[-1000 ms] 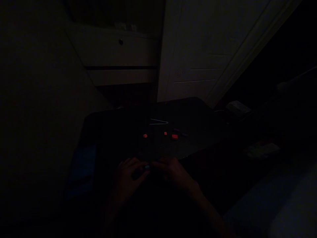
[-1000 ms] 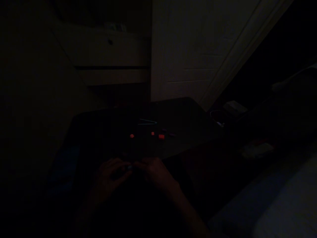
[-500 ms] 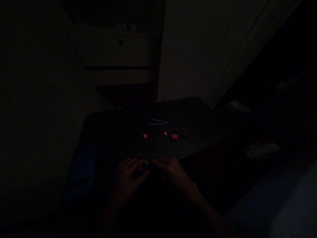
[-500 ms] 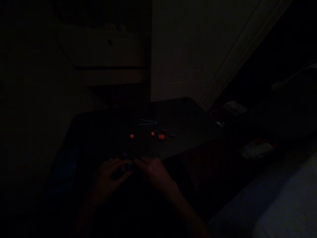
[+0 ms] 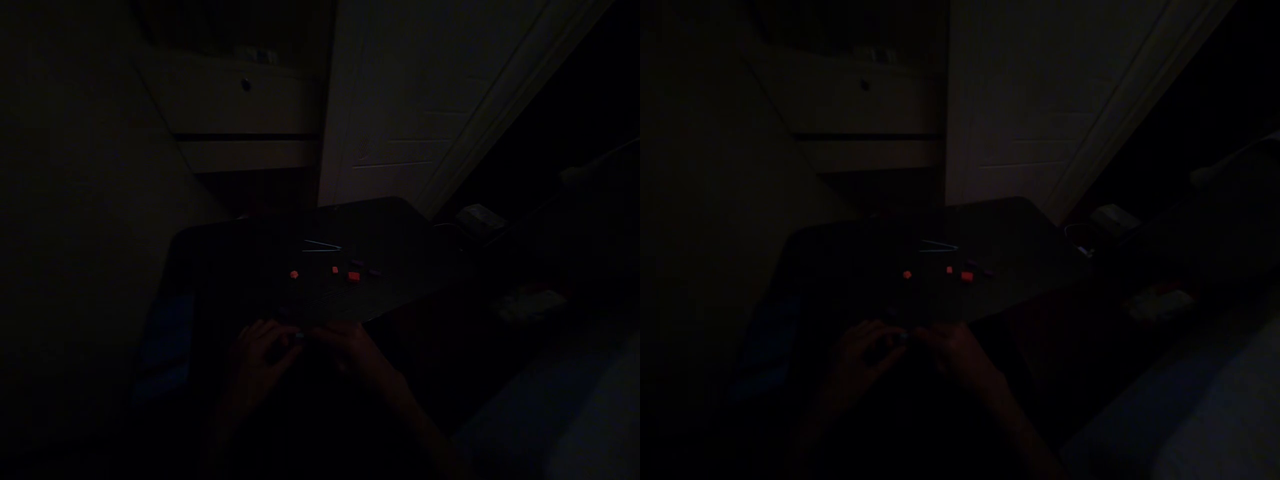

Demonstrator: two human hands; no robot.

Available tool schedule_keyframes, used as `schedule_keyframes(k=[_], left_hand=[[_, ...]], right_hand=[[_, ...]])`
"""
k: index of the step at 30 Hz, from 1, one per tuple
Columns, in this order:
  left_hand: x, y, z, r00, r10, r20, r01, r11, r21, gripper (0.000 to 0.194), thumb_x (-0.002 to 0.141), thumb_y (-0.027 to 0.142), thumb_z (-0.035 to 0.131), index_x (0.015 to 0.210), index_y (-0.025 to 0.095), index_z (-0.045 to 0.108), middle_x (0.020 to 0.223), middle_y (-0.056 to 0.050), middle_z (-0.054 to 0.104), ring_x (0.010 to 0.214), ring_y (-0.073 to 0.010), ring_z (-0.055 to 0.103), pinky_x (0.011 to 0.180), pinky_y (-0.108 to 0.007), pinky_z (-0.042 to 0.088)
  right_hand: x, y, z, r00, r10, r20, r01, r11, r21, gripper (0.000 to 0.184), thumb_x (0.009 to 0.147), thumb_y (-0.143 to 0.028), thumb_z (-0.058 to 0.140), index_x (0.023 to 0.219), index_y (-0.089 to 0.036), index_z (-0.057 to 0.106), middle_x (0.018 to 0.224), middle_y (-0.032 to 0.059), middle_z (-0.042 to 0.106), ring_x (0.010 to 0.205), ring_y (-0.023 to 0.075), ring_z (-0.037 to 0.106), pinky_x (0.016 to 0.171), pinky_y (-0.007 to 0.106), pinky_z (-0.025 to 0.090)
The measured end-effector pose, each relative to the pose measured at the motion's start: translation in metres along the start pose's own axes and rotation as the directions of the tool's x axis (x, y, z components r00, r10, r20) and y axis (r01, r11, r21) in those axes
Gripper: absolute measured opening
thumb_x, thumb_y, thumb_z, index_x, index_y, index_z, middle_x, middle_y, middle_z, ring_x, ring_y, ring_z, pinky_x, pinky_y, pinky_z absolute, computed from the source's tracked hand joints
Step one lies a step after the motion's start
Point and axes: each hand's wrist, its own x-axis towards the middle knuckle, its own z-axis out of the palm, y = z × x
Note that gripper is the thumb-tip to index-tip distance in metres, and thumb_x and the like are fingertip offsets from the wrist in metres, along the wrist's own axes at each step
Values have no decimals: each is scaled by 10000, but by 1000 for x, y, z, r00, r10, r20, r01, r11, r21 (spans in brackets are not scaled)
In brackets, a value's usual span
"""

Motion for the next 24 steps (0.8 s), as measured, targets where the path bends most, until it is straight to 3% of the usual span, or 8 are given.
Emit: schedule_keyframes(k=[6,14,20,24], left_hand=[[1,1,1,1000,-10,12,10,1000,-8,145,872,276,791,1000,340,818,884,28,788,916,-243,744,921,-430,524],[3,2,-1,999,-21,37,22,1000,-15,131,882,308,797,1007,335,827,865,29,785,897,-240,740,886,-422,532],[0,0,1,1000,-6,-2,6,1000,13,166,875,317,805,1036,352,823,936,26,817,972,-261,752,964,-446,535],[0,2,0,1000,-12,-1,12,1000,17,132,868,305,805,996,340,813,893,31,801,909,-249,751,915,-430,540]], right_hand=[[3,0,-4,994,-45,98,56,992,-113,515,917,22,587,1326,-238,761,921,41,749,791,185,686,749,277,492],[5,7,1,995,-55,86,74,966,-246,545,880,33,597,1341,-221,740,913,34,732,777,171,663,670,259,433],[4,10,3,996,-83,35,89,963,-254,522,902,12,599,1348,-223,738,911,35,746,762,165,662,677,254,443],[3,9,4,998,-54,-34,51,994,-101,432,931,-11,591,1282,-195,762,933,57,783,784,178,713,695,254,476]])
